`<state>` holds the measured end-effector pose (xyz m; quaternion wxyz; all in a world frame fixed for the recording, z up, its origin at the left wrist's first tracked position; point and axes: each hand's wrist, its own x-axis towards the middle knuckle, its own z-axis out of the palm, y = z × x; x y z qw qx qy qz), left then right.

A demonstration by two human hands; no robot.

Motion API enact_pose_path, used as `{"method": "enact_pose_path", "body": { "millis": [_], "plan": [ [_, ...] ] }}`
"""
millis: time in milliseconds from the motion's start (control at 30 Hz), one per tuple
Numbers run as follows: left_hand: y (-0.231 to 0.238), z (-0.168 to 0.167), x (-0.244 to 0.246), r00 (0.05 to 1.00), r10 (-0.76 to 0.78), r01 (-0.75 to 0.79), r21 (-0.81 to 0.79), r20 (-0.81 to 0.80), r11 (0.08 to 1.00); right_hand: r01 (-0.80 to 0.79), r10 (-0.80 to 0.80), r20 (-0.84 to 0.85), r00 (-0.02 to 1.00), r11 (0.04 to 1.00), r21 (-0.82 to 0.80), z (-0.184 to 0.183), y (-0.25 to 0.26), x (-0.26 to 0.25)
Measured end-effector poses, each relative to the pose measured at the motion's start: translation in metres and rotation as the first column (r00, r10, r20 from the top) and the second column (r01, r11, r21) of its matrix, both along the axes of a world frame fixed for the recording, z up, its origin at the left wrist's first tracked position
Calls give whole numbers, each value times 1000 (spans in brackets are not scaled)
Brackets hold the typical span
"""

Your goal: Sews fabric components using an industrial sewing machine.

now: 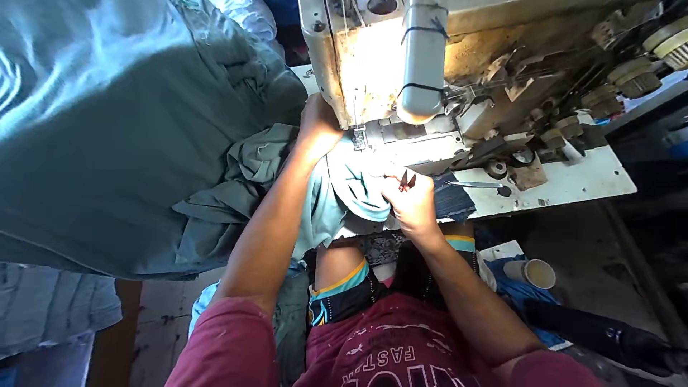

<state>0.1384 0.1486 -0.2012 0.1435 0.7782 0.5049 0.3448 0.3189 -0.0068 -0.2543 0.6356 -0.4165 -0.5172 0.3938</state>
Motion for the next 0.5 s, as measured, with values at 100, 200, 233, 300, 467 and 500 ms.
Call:
{"method": "enact_pose_path", "body": {
  "millis": [100, 200, 233, 300, 467, 500],
  "plan": [
    [3, 4, -1, 993, -87, 86, 21, 81, 996, -33, 33, -28, 999, 999, -15, 1, 6, -2],
    [2, 5, -2, 962, -220, 208, 86, 163, 974, -55, 53, -50, 997, 998, -36, 1, 4, -2],
    [3, 5, -2, 955, -239, 225, 96, 173, 970, -54, 53, -47, 998, 998, -37, 1, 4, -2],
    [2, 7, -2, 963, -224, 214, 75, 148, 974, -52, 51, -39, 998, 998, -32, 1, 4, -1],
    [0, 12, -2, 968, -212, 206, 54, 133, 977, -82, 79, -57, 995, 995, -56, 1, 4, -1],
    [-1, 13, -1, 965, -225, 218, 62, 137, 974, -87, 83, -63, 995, 994, -66, 0, 3, -1]
  ]
}}
